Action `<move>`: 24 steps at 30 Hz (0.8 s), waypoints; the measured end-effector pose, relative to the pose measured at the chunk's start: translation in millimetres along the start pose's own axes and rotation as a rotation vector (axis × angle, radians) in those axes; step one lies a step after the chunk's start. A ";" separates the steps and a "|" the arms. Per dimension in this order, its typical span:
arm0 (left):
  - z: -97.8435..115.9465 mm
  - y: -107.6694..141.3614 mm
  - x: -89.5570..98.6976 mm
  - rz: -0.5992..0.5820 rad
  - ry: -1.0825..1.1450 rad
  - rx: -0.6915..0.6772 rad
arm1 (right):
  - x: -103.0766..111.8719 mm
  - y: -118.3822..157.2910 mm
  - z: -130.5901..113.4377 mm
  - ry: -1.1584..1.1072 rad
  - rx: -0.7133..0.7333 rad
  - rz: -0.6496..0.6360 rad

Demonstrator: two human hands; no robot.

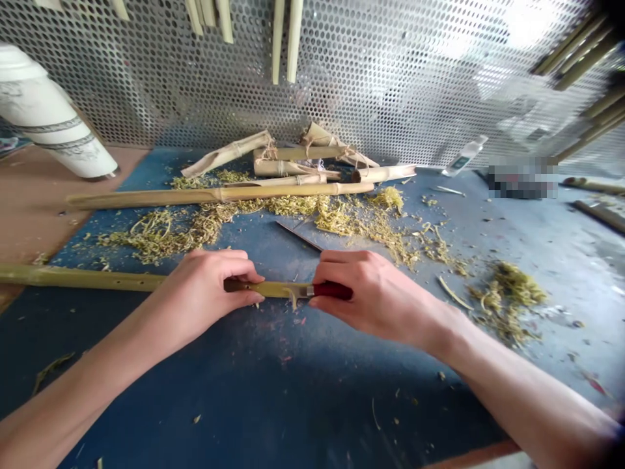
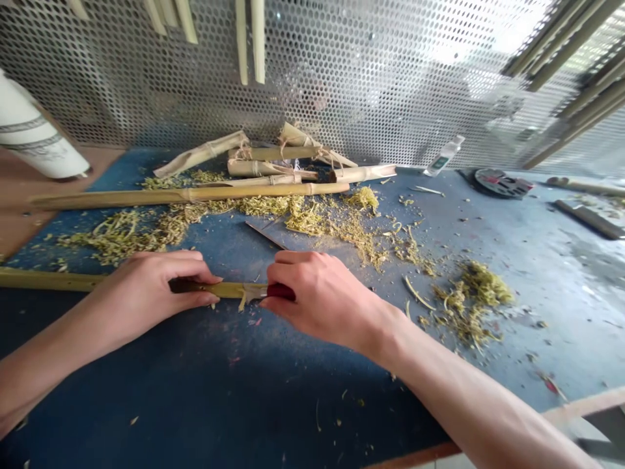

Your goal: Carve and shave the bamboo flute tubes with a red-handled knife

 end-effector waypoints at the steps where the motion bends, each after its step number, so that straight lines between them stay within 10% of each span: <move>1: 1.2 0.1 0.3 0.001 0.003 0.000 | -0.8 -0.8 -0.3 -0.001 -0.008 0.006; 16: -6.9 -1.3 4.4 -0.069 0.088 0.063 | -11.1 -9.7 -11.5 0.047 0.078 0.037; 24: -9.9 4.9 2.7 -0.070 0.098 -0.063 | 23.7 16.1 19.9 0.092 -0.039 0.161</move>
Point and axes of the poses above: each hand's wrist, its own y-axis away from the middle knuckle, its own x-axis out of the back of the hand, z = x × y, the point moved 4 cm from there along -y, towards the middle knuckle, and after that the axes turned 13 degrees about x, right-handed, at the moved point
